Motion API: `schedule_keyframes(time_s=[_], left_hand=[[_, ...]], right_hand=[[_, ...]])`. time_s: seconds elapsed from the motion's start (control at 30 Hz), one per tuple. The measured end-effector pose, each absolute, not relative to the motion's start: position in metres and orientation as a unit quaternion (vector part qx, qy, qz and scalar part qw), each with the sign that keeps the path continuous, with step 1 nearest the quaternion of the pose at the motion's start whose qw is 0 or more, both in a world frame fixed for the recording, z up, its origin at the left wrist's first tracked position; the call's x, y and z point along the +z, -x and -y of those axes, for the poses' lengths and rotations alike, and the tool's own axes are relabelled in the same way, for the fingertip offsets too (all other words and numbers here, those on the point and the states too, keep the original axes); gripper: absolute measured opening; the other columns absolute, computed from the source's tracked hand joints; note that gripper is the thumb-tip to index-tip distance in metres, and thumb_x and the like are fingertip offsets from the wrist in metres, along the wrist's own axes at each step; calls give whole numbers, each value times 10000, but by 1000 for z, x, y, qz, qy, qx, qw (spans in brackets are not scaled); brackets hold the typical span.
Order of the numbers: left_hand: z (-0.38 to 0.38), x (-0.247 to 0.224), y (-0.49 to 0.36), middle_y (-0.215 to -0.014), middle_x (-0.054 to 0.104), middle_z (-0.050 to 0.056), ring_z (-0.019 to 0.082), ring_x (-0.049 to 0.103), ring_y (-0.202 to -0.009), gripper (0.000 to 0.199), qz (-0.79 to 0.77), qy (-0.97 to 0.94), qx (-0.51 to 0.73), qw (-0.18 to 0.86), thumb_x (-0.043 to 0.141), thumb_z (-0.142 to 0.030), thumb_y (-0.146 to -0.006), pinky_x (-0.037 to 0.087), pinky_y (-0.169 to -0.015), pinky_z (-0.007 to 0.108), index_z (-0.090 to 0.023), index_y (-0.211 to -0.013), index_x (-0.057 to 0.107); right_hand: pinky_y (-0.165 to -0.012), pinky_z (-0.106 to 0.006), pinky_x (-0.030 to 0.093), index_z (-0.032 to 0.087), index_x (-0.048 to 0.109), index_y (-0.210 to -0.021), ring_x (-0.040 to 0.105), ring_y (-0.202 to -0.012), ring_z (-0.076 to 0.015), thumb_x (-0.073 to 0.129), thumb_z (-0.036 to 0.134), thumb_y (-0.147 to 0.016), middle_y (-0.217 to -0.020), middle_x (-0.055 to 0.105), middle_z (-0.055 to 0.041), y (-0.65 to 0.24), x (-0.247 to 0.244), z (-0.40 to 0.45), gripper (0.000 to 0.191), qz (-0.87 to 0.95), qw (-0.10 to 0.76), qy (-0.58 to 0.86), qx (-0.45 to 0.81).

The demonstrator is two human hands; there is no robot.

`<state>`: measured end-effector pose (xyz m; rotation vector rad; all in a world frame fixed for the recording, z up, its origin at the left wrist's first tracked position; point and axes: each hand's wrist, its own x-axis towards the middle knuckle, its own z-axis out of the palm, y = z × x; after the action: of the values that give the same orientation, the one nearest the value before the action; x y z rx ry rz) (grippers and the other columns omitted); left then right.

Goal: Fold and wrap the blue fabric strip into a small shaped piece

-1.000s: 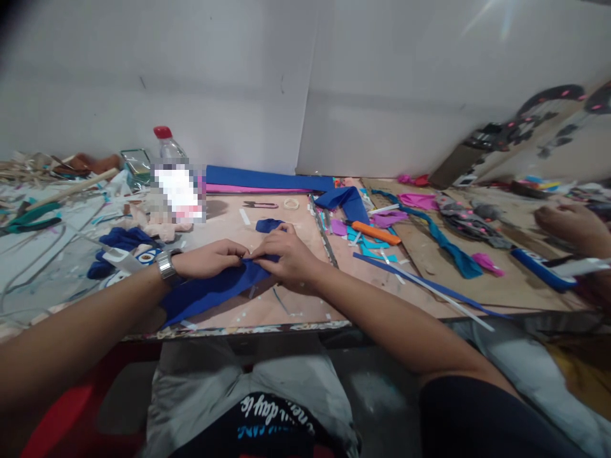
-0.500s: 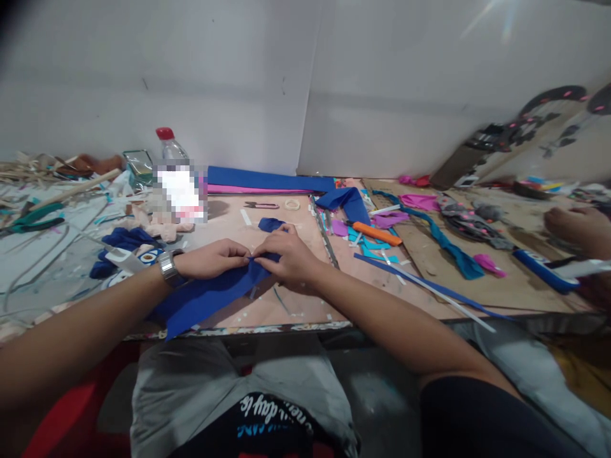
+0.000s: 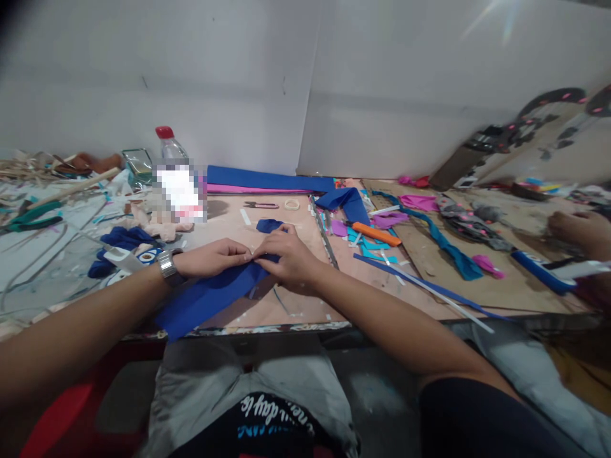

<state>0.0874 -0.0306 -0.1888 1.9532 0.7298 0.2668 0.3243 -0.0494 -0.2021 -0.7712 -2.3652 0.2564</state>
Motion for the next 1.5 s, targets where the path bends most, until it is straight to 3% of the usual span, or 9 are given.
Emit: schedule_keyframes(time_s=[0.27, 0.9, 1.3, 1.5], left_hand=[[31, -187, -89, -704, 521, -10, 124, 396, -660, 469, -315, -843, 117, 420, 451, -510, -1003, 329, -636, 267, -126, -840, 665], [34, -193, -92, -678, 555, -19, 121, 452, -654, 367, -314, -853, 166, 382, 498, -403, -990, 330, -637, 261, -140, -778, 642], [42, -192, -95, -886, 779, 73, 190, 659, -747, 295, -312, -932, 125, 136, 478, -303, -1014, 373, -694, 302, -185, -998, 748], [40, -193, -94, -928, 782, 75, 211, 688, -793, 296, -304, -937, 124, 122, 460, -310, -1030, 386, -708, 312, -192, -1038, 731]], right_hand=[[-996, -436, 295, 239, 756, -941, 674, -894, -198, 688, 294, -944, -914, 788, -25, -323, -201, 52, 87, 896, 301, 310, 98], [-985, -425, 297, 221, 715, -872, 669, -847, -189, 683, 259, -930, -864, 793, -4, -321, -203, 51, 77, 890, 329, 305, 78], [-956, -420, 289, 199, 691, -891, 640, -846, -195, 632, 256, -950, -860, 762, -19, -325, -207, 48, 101, 904, 282, 308, 96], [-955, -418, 291, 195, 652, -904, 629, -851, -197, 589, 248, -959, -890, 744, -22, -323, -206, 48, 99, 900, 267, 325, 117]])
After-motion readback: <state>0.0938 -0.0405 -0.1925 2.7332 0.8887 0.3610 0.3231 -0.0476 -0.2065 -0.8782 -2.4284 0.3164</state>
